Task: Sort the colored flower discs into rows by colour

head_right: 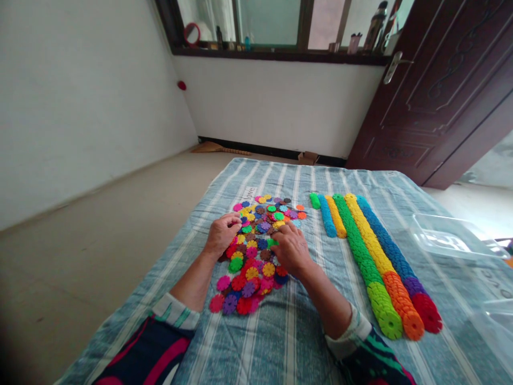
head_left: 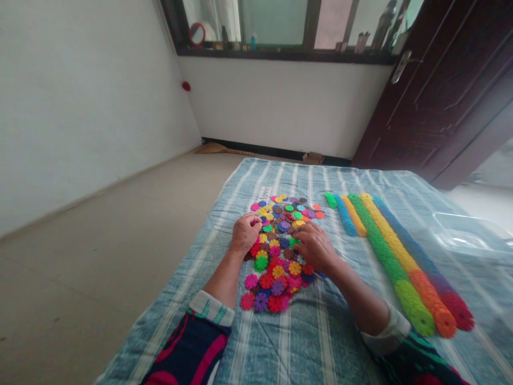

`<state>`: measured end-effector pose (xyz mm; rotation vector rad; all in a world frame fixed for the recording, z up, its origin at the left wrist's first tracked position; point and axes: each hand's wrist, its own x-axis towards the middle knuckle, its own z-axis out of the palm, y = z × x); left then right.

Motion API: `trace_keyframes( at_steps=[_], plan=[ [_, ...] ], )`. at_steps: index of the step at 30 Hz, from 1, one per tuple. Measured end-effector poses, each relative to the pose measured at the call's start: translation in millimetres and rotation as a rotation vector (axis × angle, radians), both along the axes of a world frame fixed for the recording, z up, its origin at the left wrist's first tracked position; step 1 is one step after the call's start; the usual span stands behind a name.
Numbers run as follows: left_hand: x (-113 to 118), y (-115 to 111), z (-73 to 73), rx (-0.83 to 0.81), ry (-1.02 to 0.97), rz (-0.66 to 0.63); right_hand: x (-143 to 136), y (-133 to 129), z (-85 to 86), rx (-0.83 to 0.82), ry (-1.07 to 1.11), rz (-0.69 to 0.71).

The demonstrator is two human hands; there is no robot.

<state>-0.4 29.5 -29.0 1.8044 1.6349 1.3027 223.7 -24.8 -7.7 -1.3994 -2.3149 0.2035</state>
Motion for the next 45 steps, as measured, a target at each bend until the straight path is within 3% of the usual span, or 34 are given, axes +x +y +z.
trace_keyframes(
  at_steps=[7, 15, 27, 33, 40, 45],
  plan=[
    [0.1, -0.3, 0.7, -0.009, 0.027, 0.007, 8.3, 13.5, -11.3, 0.006, 0.218, 0.006],
    [-0.8, 1.0, -1.2, 0.004, 0.052, 0.009, 8.9, 16.6, -8.4, -0.037, 0.277, 0.077],
    [-0.8, -1.0, 1.1, 0.003, 0.071, 0.004, 6.3, 29.2, 1.0, 0.036, 0.065, 0.230],
    [-0.3, -0.8, 0.9, 0.018, 0.082, 0.007, 5.6, 24.5, -3.0, 0.006, -0.050, 0.187],
    [-0.9, 0.2, 2.4, 0.026, 0.109, 0.010, 3.8, 26.7, -6.6, 0.020, 0.039, 0.157],
    [-0.5, 0.6, 2.7, 0.030, 0.118, 0.013, 8.0, 30.4, -5.9, 0.024, 0.172, 0.208]
  ],
)
